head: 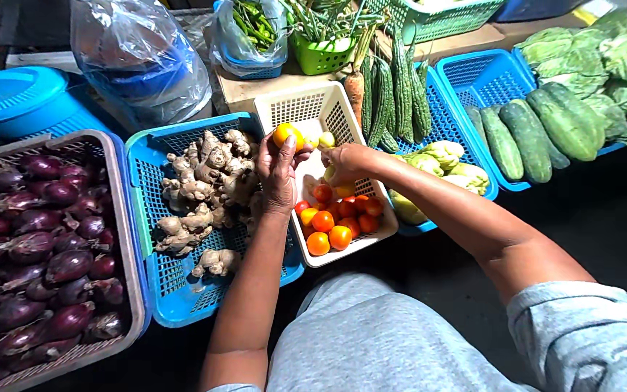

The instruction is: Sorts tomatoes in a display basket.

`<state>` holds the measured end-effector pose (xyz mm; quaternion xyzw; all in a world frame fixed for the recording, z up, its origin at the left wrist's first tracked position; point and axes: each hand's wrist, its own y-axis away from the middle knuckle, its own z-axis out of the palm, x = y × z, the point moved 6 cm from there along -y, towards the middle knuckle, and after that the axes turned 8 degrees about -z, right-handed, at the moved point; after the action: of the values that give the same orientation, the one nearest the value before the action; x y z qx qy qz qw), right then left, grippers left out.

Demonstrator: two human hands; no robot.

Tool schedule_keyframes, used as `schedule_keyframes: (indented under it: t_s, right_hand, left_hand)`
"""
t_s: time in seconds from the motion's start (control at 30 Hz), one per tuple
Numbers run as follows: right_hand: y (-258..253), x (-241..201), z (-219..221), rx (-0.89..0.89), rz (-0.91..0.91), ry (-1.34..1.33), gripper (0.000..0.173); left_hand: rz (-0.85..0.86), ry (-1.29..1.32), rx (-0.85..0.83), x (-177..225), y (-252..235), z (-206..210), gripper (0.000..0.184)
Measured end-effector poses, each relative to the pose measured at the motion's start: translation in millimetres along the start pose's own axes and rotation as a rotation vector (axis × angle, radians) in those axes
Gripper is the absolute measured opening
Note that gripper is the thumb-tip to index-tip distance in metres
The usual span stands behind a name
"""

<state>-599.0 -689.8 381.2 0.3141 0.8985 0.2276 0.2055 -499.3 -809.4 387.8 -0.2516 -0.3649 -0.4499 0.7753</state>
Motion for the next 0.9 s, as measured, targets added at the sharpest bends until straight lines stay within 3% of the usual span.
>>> schedule_keyframes:
  t_s: [0.13, 0.33, 0.4, 0.47, 0.53, 0.6, 0.73, 0.9]
  right_hand:
    - [8, 10, -14, 0.147, -0.014, -0.224, 0.046]
    - [4, 31, -26, 0.345, -0.126, -1.276, 0.023]
    - [7, 34, -34, 0.371, -0.151, -1.447, 0.029]
    - [5, 39, -43, 0.45, -0.143, -1.379, 0.019]
    - [-4, 42, -51, 0.569, -0.149, -1.075, 0.009]
    - [-13, 34, -53, 0.556, -0.1, -0.676, 0.017]
    - [-42, 6, -29, 0.3, -0.019, -0.126, 0.056]
    - [-59, -1, -18, 0.236, 0.208, 0.049, 0.05]
  left_hand:
    - [-0.004, -0.006, -0.001, -1, 0, 0, 0.026]
    - [0.002, -0.006, 0.01, -3, -1, -3, 0.027]
    - [0.0, 0.006, 0.024, -3, -1, -3, 0.028]
    - [0.004, 0.008, 0.031, -3, 0, -4, 0.028]
    - [0.009, 0.021, 0.032, -3, 0, -4, 0.028]
    - [0.003, 0.031, 0.034, -3, 0, -4, 0.028]
    - [-0.005, 0.024, 0.032, -1, 0, -3, 0.027]
    - [0.007, 0.021, 0.028, -1, 0, -3, 0.027]
